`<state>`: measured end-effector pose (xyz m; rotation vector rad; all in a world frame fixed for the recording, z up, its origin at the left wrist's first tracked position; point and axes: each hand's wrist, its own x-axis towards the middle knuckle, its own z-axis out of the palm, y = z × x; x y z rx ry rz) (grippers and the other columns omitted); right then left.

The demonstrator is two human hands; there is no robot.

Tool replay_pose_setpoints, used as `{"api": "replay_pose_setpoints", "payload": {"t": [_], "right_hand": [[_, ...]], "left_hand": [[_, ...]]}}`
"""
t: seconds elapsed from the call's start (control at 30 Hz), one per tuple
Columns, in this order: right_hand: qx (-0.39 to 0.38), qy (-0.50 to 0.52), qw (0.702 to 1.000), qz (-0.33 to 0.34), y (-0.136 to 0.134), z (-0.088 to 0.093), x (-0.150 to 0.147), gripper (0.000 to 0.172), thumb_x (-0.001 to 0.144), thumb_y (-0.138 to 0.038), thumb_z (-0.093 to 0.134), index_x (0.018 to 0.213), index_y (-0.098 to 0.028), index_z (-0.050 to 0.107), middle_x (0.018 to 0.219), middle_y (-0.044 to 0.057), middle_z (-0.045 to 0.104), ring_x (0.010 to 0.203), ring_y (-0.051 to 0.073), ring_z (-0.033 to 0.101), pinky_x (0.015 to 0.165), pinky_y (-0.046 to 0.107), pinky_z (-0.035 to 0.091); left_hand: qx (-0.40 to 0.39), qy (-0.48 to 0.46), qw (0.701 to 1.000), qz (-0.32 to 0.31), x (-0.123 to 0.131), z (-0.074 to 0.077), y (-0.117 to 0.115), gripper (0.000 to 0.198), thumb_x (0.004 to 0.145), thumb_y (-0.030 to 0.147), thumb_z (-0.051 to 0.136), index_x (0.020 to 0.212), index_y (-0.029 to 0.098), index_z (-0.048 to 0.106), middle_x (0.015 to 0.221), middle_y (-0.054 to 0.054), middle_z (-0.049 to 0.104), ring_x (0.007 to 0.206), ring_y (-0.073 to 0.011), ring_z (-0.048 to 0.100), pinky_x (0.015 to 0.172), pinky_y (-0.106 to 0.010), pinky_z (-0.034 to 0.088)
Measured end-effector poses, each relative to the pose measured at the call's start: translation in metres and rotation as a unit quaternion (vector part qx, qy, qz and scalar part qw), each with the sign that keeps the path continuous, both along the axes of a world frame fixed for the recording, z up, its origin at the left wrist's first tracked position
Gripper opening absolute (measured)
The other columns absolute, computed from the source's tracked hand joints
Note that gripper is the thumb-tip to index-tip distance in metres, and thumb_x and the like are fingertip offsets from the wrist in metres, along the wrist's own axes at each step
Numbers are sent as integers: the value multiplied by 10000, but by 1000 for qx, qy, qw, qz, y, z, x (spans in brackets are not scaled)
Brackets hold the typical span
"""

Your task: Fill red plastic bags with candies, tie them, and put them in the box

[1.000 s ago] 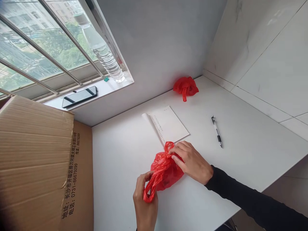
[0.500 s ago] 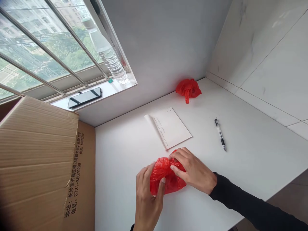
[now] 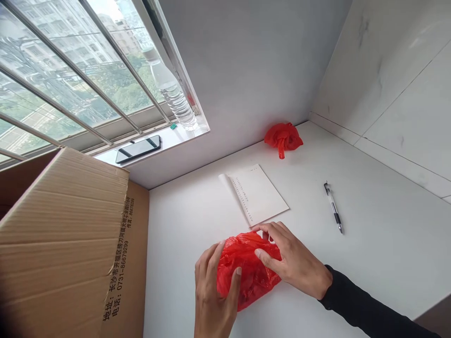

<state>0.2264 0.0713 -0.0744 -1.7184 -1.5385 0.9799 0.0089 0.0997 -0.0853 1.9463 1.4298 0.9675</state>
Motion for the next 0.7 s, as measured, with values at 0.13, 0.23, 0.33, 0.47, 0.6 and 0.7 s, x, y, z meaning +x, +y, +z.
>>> {"api": "replay_pose_setpoints", "payload": {"t": [0.13, 0.23, 0.33, 0.47, 0.6, 0.7], "right_hand": [[-1, 27, 999, -34, 1, 2, 1, 256, 1039, -457, 430, 1070, -274, 607, 1069, 45, 653, 979, 229, 606, 831, 381, 529], [-21, 82, 994, -76, -1, 2, 7, 316, 1049, -502, 389, 1081, -278, 609, 1019, 33, 668, 859, 213, 616, 622, 314, 497], [-18, 104, 991, -82, -3, 5, 7, 309, 1049, -505, 395, 1154, -289, 589, 1116, 35, 663, 974, 222, 627, 624, 298, 498], [7, 99, 993, -68, -3, 14, 1, 243, 1016, -488, 510, 1134, -288, 582, 1167, 20, 648, 1093, 219, 598, 902, 338, 505], [11, 120, 990, -68, -10, 22, 2, 251, 1040, -479, 462, 962, -272, 581, 859, -15, 606, 778, 177, 564, 694, 308, 482], [54, 100, 990, -81, -20, 28, 8, 290, 1052, -458, 425, 877, -262, 549, 741, -28, 540, 648, 157, 495, 591, 289, 459]], "left_hand": [[-48, -47, 996, 56, -6, 9, 7, 202, 981, 352, 573, 1035, 277, 753, 1021, -65, 712, 982, -246, 638, 753, -327, 559], [-141, -132, 972, 136, -14, 22, 10, 277, 970, 472, 584, 923, 232, 715, 824, -29, 690, 732, -192, 609, 592, -250, 493], [-196, -217, 944, 151, -14, 33, 9, 355, 964, 535, 557, 958, 213, 705, 815, -24, 680, 721, -187, 601, 617, -247, 491], [-167, -186, 959, 131, -2, 45, 5, 417, 882, 508, 681, 1207, 247, 665, 1213, -77, 671, 1112, -264, 612, 888, -318, 511], [-204, -163, 955, 143, 0, 59, 3, 289, 855, 512, 724, 870, 228, 670, 780, 6, 613, 715, -167, 554, 636, -239, 466], [-180, -221, 942, 179, -6, 67, 0, 310, 852, 529, 722, 845, 223, 671, 688, 25, 553, 628, -140, 497, 555, -206, 449]]}}
